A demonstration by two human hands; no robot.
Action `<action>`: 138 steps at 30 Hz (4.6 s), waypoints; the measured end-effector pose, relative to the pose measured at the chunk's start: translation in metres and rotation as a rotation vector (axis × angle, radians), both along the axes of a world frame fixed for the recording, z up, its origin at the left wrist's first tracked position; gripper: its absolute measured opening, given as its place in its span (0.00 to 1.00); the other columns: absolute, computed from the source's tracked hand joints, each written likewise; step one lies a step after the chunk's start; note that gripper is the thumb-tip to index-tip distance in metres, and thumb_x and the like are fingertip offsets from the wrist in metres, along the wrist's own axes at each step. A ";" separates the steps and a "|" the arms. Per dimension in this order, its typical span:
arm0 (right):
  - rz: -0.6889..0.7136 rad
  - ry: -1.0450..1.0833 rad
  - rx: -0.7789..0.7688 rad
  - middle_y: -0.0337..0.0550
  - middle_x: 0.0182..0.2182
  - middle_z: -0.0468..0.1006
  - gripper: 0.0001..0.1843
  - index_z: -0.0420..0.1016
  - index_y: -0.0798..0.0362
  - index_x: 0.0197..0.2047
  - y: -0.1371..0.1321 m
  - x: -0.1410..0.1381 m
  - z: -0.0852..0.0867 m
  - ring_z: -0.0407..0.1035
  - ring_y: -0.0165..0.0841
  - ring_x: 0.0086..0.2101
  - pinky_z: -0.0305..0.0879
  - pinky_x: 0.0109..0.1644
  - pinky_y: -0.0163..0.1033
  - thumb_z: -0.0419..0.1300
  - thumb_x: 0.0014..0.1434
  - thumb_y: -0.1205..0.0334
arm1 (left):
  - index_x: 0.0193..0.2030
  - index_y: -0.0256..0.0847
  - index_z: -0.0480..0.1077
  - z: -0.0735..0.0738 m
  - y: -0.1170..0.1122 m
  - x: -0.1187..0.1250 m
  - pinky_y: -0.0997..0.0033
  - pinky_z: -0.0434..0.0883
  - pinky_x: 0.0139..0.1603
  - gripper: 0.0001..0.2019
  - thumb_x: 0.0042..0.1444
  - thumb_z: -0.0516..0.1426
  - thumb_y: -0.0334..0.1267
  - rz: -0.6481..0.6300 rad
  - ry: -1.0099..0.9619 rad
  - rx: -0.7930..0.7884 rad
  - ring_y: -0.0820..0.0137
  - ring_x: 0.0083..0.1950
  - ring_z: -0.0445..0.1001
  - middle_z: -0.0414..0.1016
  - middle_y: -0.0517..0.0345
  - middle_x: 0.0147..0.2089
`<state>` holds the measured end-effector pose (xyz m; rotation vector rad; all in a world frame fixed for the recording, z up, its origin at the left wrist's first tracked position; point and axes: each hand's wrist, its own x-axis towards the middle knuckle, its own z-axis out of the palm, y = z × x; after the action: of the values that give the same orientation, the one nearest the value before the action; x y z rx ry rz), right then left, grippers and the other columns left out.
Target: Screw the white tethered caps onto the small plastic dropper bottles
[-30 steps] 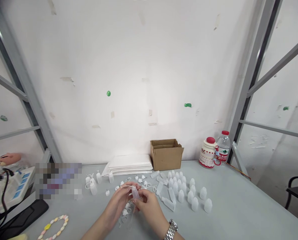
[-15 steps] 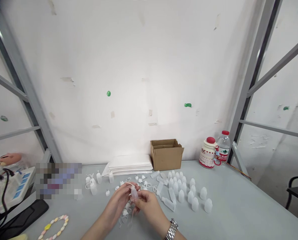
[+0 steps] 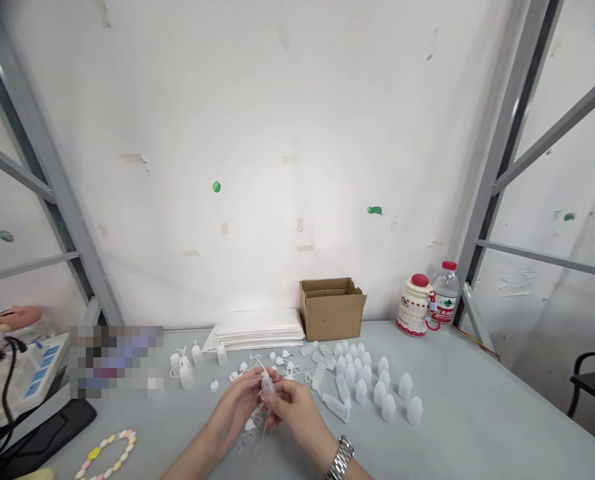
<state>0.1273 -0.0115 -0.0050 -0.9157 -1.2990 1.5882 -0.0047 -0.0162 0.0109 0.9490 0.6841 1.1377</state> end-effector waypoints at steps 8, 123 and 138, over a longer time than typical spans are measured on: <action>-0.025 -0.008 -0.021 0.35 0.17 0.71 0.21 0.74 0.57 0.26 -0.002 0.001 0.006 0.65 0.27 0.18 0.61 0.26 0.35 0.68 0.34 0.48 | 0.33 0.37 0.72 0.000 0.000 0.000 0.69 0.65 0.33 0.10 0.46 0.54 0.39 -0.021 -0.006 -0.006 0.65 0.36 0.71 0.75 0.50 0.37; 0.209 0.591 -0.300 0.42 0.21 0.73 0.16 0.75 0.63 0.30 -0.011 0.000 0.010 0.60 0.20 0.17 0.55 0.24 0.29 0.66 0.46 0.57 | 0.43 0.36 0.73 0.009 -0.006 -0.003 0.64 0.58 0.54 0.15 0.50 0.52 0.37 -0.140 -0.240 -0.135 0.62 0.50 0.68 0.76 0.49 0.42; 0.189 0.570 -0.292 0.41 0.20 0.72 0.14 0.74 0.62 0.28 -0.008 0.000 0.004 0.61 0.22 0.18 0.57 0.25 0.29 0.66 0.47 0.58 | 0.41 0.35 0.73 0.004 -0.003 -0.002 0.66 0.60 0.49 0.15 0.51 0.50 0.37 -0.123 -0.243 -0.136 0.63 0.46 0.70 0.76 0.49 0.39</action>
<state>0.1275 -0.0194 -0.0013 -0.4529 -0.7795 2.0340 -0.0069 -0.0188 0.0148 0.7135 0.4921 1.0626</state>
